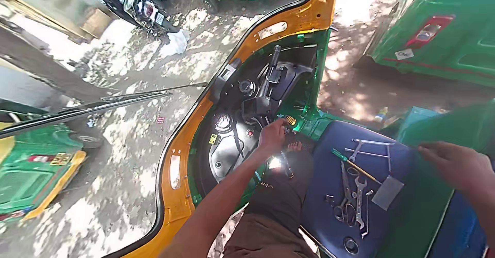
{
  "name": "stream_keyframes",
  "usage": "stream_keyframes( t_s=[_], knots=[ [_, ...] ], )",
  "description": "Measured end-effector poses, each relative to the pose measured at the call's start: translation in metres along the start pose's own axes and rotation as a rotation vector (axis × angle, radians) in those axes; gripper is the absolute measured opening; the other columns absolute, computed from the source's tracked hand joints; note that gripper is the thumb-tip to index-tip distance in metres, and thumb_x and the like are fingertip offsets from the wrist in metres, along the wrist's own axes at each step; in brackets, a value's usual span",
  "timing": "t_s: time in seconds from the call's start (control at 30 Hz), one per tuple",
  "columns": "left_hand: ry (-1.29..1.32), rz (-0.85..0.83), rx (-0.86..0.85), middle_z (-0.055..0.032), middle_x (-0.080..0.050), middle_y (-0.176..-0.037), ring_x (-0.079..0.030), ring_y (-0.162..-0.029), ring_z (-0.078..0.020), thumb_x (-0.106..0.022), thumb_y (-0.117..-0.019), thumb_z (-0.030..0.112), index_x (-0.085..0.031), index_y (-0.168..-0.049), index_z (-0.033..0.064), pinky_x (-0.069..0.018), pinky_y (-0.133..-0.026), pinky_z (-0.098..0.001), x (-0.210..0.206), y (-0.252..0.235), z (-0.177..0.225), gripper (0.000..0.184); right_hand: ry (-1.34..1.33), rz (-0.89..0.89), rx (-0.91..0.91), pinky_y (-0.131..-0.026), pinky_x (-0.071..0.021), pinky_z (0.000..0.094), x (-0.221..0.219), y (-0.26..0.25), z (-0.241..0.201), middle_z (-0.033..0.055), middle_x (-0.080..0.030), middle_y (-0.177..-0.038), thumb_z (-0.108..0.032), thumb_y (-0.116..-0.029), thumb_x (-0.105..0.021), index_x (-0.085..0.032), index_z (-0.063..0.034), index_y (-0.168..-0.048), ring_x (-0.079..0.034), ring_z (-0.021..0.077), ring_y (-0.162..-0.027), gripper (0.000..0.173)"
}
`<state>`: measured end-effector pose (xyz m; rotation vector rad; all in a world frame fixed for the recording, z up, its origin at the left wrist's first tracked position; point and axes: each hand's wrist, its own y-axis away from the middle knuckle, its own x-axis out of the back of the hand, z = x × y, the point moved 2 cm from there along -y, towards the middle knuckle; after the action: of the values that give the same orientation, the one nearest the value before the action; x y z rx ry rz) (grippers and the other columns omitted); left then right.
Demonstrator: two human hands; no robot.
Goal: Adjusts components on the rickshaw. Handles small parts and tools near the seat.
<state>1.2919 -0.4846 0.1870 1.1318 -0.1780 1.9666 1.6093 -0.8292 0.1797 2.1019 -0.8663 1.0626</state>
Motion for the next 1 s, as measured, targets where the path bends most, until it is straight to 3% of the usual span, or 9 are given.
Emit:
stream_keyframes(
  t_s=[0.03, 0.1, 0.23, 0.37, 0.47, 0.53, 0.67, 0.77, 1.0],
  knots=[
    [-0.085, 0.0, 0.018, -0.0138, -0.072, -0.113, -0.069, -0.105, -0.0317, -0.042, -0.107, 0.017, -0.064, -0.132, 0.0147, -0.054, -0.092, -0.0562, -0.001, -0.012, -0.003, 0.033, 0.149, -0.02, 0.002, -0.08, -0.0452, 0.0767, -0.006, -0.005, 0.002, 0.0314, -0.069, -0.1, -0.022, -0.1036, -0.059, -0.073, -0.0023, -0.113, -0.065, 0.0543, -0.096, 0.026],
    [-0.264, 0.01, 0.026, -0.0115, -0.072, -0.114, -0.069, -0.107, -0.0316, -0.041, -0.1067, 0.02, -0.065, -0.129, 0.0176, -0.0552, -0.088, -0.0563, -0.003, -0.037, -0.01, 0.033, 0.325, -0.088, 0.008, -0.077, -0.0462, 0.078, -0.021, -0.008, -0.003, 0.0331, -0.069, -0.102, -0.022, -0.1015, -0.061, -0.073, -0.0047, -0.109, -0.064, 0.0583, -0.101, 0.022],
    [-0.535, 0.024, -0.278, -0.0127, -0.072, -0.106, -0.071, -0.1, -0.033, -0.046, -0.1068, 0.017, -0.065, -0.13, 0.0154, -0.0583, -0.078, -0.0521, -0.016, -0.07, -0.017, 0.03, 0.128, -0.2, 0.3, -0.064, -0.0473, 0.0637, -0.025, 0.001, -0.035, 0.0141, -0.066, -0.073, -0.029, -0.1, -0.061, -0.077, -0.0119, -0.106, -0.062, 0.0352, -0.065, 0.024],
    [-0.652, -0.164, -0.528, -0.0161, -0.071, -0.109, -0.068, -0.106, -0.0336, -0.043, -0.1056, 0.013, -0.064, -0.128, 0.0074, -0.0502, -0.093, -0.0506, -0.017, -0.083, -0.019, 0.031, -0.051, -0.324, 0.351, -0.061, -0.047, 0.0554, 0.002, 0.035, -0.078, 0.0146, -0.064, -0.069, -0.028, -0.1009, -0.062, -0.075, -0.004, -0.115, -0.057, 0.0286, -0.058, 0.031],
    [-0.666, -0.345, -0.461, -0.0178, -0.069, -0.113, -0.066, -0.112, -0.0365, -0.04, -0.1079, 0.02, -0.061, -0.127, 0.0068, -0.0525, -0.093, -0.0551, -0.019, -0.085, -0.016, 0.031, -0.399, -0.277, 0.188, -0.054, -0.0451, 0.0316, 0.004, 0.039, -0.079, 0.0029, -0.063, -0.076, -0.023, -0.099, -0.063, -0.071, -0.0026, -0.115, -0.051, 0.0095, -0.058, 0.027],
    [-0.642, -0.375, -0.386, -0.0187, -0.068, -0.116, -0.065, -0.114, -0.0382, -0.038, -0.1084, 0.022, -0.061, -0.128, 0.0067, -0.053, -0.093, -0.0571, -0.019, -0.087, -0.015, 0.034, -0.699, -0.279, 0.048, -0.05, -0.0469, 0.0229, -0.007, 0.035, -0.071, -0.0019, -0.067, -0.084, -0.019, -0.0947, -0.065, -0.07, -0.0069, -0.113, -0.055, 0.0046, -0.057, 0.022],
    [-0.667, -0.386, -0.261, -0.0208, -0.068, -0.117, -0.065, -0.115, -0.0407, -0.033, -0.1095, 0.026, -0.06, -0.129, 0.0074, -0.0522, -0.092, -0.0604, -0.023, -0.093, -0.007, 0.039, -1.002, -0.255, -0.142, -0.06, -0.0583, 0.0283, -0.02, 0.028, -0.054, 0.0038, -0.066, -0.085, -0.004, -0.0716, -0.079, -0.07, -0.0066, -0.106, -0.064, 0.0134, -0.066, 0.036],
    [-0.705, -0.427, -0.226, -0.0212, -0.068, -0.118, -0.065, -0.114, -0.0415, -0.031, -0.1095, 0.028, -0.059, -0.131, 0.0081, -0.0515, -0.092, -0.0614, -0.023, -0.093, -0.003, 0.04, -1.048, -0.27, -0.143, -0.06, -0.055, 0.0259, -0.022, 0.031, -0.06, 0.0019, -0.063, -0.084, 0.005, -0.0645, -0.075, -0.07, -0.0083, -0.103, -0.059, 0.0114, -0.067, 0.041],
    [-0.754, -0.412, -0.205, -0.02, -0.068, -0.119, -0.065, -0.115, -0.0398, -0.03, -0.11, 0.028, -0.059, -0.133, 0.0093, -0.0507, -0.095, -0.0602, -0.026, -0.093, -0.001, 0.041, -1.237, -0.309, -0.189, -0.064, -0.0505, 0.0241, -0.027, 0.034, -0.062, 0.0012, -0.062, -0.088, 0.01, -0.0791, -0.055, -0.069, -0.0057, -0.103, -0.057, 0.0087, -0.071, 0.032]
  ],
)
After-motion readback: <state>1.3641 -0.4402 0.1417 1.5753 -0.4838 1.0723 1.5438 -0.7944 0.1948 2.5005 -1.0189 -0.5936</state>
